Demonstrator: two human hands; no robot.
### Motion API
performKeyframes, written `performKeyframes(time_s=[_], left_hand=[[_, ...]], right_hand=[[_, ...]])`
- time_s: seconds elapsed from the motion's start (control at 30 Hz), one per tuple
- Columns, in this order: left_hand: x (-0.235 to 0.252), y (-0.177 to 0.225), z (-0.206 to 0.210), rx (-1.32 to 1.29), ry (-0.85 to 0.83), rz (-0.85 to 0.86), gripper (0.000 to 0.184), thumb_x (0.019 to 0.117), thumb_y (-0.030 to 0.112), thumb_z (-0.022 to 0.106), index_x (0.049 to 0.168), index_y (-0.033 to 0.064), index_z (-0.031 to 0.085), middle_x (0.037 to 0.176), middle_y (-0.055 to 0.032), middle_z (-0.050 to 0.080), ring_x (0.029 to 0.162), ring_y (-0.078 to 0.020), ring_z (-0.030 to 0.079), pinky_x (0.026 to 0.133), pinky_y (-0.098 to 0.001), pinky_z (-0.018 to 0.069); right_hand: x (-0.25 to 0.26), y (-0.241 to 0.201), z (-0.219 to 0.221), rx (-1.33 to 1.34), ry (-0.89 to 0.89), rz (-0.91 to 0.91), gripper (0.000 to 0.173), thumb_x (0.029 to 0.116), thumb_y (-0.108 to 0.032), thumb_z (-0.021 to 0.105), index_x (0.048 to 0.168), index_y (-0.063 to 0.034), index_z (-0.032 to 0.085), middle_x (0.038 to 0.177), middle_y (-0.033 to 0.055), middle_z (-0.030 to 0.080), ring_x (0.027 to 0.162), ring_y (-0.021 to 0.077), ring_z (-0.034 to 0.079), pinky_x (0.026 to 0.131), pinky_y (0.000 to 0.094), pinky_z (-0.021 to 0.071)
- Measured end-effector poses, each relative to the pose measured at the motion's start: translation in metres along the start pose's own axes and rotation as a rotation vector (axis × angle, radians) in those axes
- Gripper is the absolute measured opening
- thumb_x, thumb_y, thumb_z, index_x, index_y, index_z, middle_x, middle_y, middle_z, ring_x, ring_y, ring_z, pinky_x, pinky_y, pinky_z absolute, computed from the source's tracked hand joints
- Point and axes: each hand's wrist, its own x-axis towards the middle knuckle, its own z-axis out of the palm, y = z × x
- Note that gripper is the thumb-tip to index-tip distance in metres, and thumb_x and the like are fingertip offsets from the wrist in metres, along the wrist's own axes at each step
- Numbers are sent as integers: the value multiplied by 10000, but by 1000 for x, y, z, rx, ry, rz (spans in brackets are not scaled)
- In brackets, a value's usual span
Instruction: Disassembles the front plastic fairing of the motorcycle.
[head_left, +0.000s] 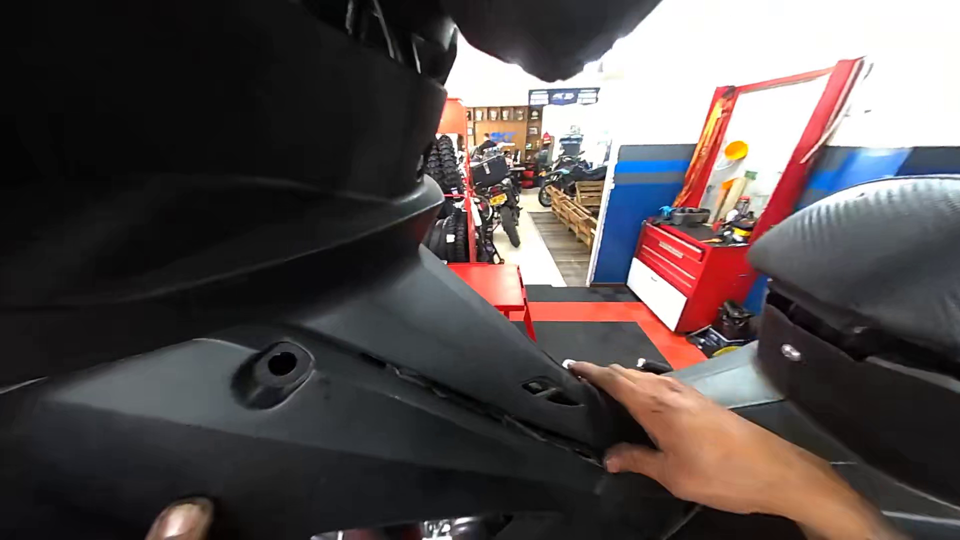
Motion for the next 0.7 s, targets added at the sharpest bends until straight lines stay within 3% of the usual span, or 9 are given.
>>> performKeyframes(time_s=[0.1,0.2,0.3,0.47,0.53,0.6,0.63,0.7], left_hand=[[0,-2,-1,13,0,3,337,933,-41,567,1243,-73,440,1062,-7,668,1038,-58,679,959,-244,566],[0,-2,-1,37,10,4,395,926,-37,575,1276,-93,401,1087,-22,650,1059,-58,667,968,-239,559],[-1,-2,-1,72,49,-7,517,911,-21,593,1344,-136,336,1143,-57,620,1090,-52,647,978,-229,545],[-1,0,-2,110,65,1,590,907,-26,611,1387,-166,298,1205,-117,600,1126,-74,637,984,-232,539],[-2,1,-3,135,69,-4,660,904,-26,626,1435,-164,259,1270,-152,577,1160,-86,624,1011,-239,526],[-1,3,-8,188,66,-30,791,902,-4,651,1515,-131,166,1377,-186,518,1226,-90,586,1049,-243,500],[-1,3,-11,209,70,-45,842,900,20,664,1540,-105,131,1413,-184,491,1247,-84,572,1051,-239,498],[0,-2,-14,211,85,-42,889,878,70,705,1548,-77,139,1415,-170,501,1238,-94,586,1027,-248,522]], right_hand=[[-2,4,9,27,55,-14,780,871,-529,744,1527,-259,420,1343,1,630,1224,191,613,1039,495,505],[-10,11,24,-39,222,-128,647,920,-555,656,1429,-188,495,1250,21,670,1144,190,659,959,466,561],[-14,13,37,-194,413,-289,538,975,-466,596,1375,-111,535,1222,75,696,1109,231,693,914,437,588],[-10,4,43,-276,571,-375,348,989,-370,540,1225,-118,583,1225,79,703,1126,205,696,913,377,590],[1,-13,37,-209,632,-394,466,1020,-470,526,1302,-101,562,1298,97,678,1102,205,701,833,378,605],[17,-34,31,-163,646,-405,777,930,-684,571,1462,-124,481,1394,102,607,1160,215,668,834,387,603],[25,-41,30,-159,655,-409,848,901,-724,570,1501,-139,445,1396,99,592,1174,224,649,832,389,595],[37,-47,30,-159,684,-418,789,939,-700,526,1515,-166,452,1367,89,598,1182,228,631,857,390,582]])
